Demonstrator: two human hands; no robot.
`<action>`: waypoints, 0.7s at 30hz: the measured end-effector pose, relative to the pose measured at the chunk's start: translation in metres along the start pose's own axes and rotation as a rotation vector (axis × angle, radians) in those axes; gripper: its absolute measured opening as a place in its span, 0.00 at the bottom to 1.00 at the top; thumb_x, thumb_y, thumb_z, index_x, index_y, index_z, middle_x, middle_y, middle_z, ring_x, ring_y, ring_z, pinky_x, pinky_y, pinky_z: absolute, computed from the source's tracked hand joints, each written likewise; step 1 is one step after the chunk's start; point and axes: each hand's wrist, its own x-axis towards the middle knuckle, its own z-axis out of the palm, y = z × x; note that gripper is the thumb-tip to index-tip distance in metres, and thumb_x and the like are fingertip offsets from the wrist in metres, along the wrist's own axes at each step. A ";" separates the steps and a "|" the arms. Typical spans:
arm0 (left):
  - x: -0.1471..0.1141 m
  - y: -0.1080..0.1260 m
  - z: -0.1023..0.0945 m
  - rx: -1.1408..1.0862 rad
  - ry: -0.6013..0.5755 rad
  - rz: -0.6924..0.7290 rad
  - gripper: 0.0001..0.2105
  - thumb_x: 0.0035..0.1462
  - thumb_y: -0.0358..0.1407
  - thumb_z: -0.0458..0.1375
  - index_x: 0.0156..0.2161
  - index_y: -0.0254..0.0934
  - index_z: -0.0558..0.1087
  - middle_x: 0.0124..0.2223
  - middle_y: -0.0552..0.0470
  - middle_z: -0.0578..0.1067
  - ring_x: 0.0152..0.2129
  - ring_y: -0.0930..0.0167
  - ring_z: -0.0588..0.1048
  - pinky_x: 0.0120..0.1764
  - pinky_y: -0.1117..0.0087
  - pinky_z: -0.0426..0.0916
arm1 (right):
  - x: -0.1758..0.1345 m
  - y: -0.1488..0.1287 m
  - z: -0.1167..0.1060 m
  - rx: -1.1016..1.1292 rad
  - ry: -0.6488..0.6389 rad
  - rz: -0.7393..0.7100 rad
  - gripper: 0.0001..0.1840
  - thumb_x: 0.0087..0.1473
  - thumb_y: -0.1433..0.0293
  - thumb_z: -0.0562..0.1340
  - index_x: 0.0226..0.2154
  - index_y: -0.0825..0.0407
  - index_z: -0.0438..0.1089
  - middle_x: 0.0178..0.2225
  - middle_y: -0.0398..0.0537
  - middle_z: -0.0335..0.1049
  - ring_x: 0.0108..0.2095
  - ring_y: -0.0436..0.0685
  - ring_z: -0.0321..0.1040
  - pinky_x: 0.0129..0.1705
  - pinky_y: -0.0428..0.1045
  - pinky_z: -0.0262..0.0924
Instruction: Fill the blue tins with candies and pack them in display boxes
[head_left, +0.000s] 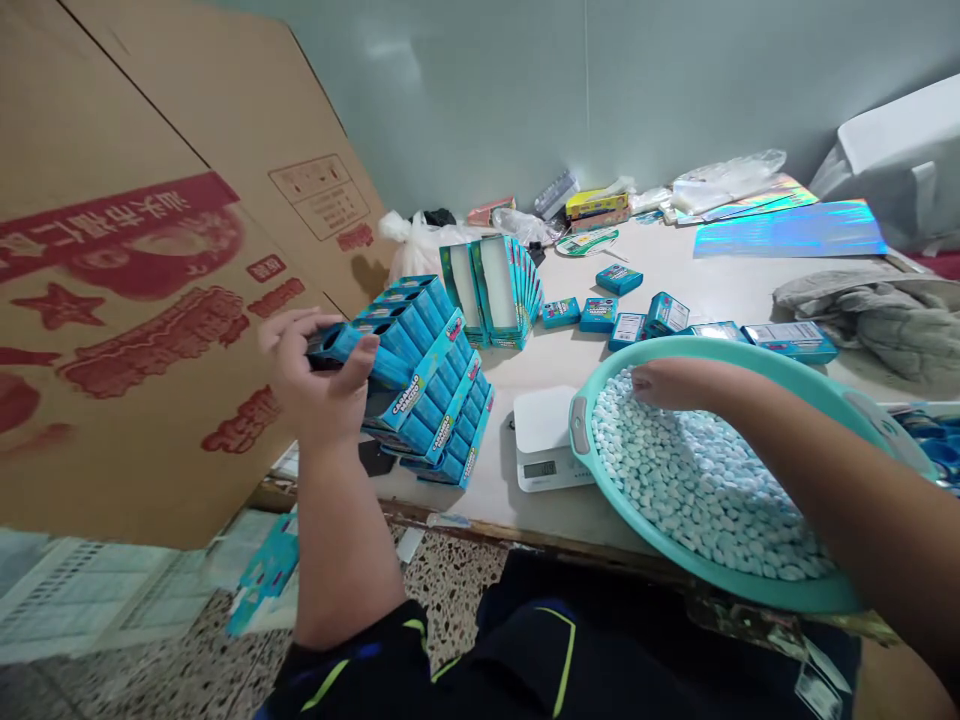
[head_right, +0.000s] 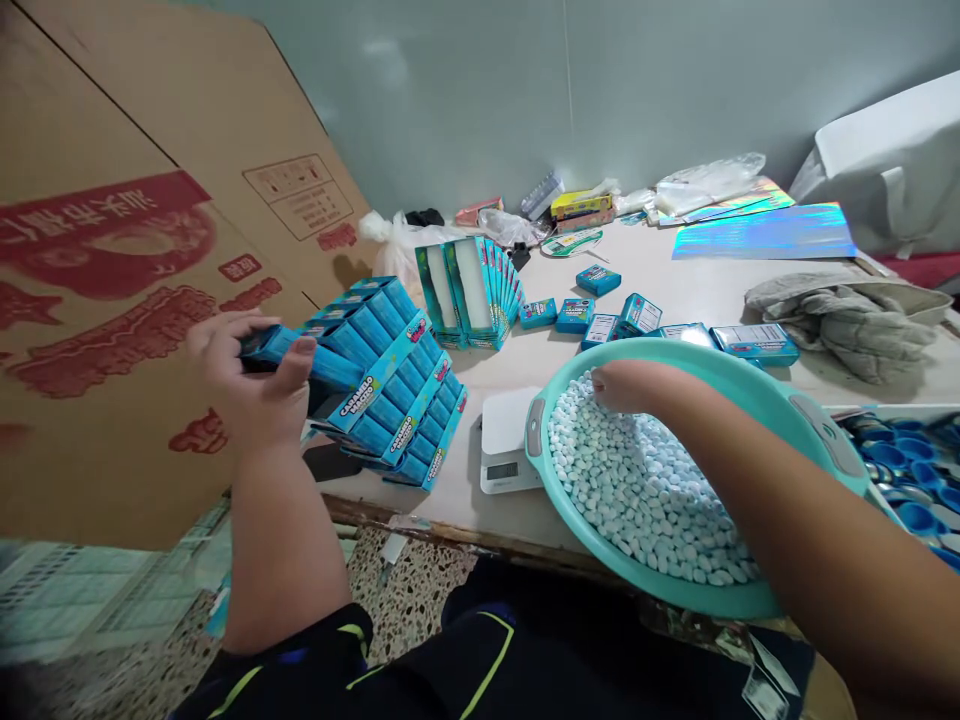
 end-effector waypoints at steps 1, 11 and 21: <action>-0.001 -0.006 0.002 -0.018 0.029 -0.009 0.24 0.50 0.56 0.71 0.42 0.38 0.80 0.47 0.45 0.72 0.49 0.57 0.73 0.58 0.50 0.66 | 0.000 0.000 0.000 -0.004 -0.008 0.003 0.08 0.62 0.73 0.58 0.32 0.52 0.72 0.34 0.52 0.72 0.33 0.59 0.68 0.36 0.53 0.58; -0.005 -0.022 -0.003 -0.016 -0.030 0.077 0.22 0.50 0.56 0.69 0.44 0.44 0.78 0.46 0.50 0.75 0.50 0.55 0.73 0.60 0.48 0.64 | -0.002 -0.003 -0.005 -0.007 -0.050 0.053 0.10 0.66 0.70 0.57 0.32 0.51 0.70 0.34 0.51 0.71 0.31 0.57 0.66 0.34 0.53 0.55; -0.009 0.006 -0.016 0.142 -0.365 -0.197 0.25 0.44 0.60 0.70 0.39 0.47 0.70 0.63 0.48 0.67 0.65 0.41 0.62 0.63 0.32 0.59 | -0.026 -0.026 -0.025 0.013 -0.016 0.030 0.11 0.67 0.71 0.58 0.35 0.55 0.75 0.38 0.58 0.76 0.36 0.61 0.71 0.35 0.53 0.55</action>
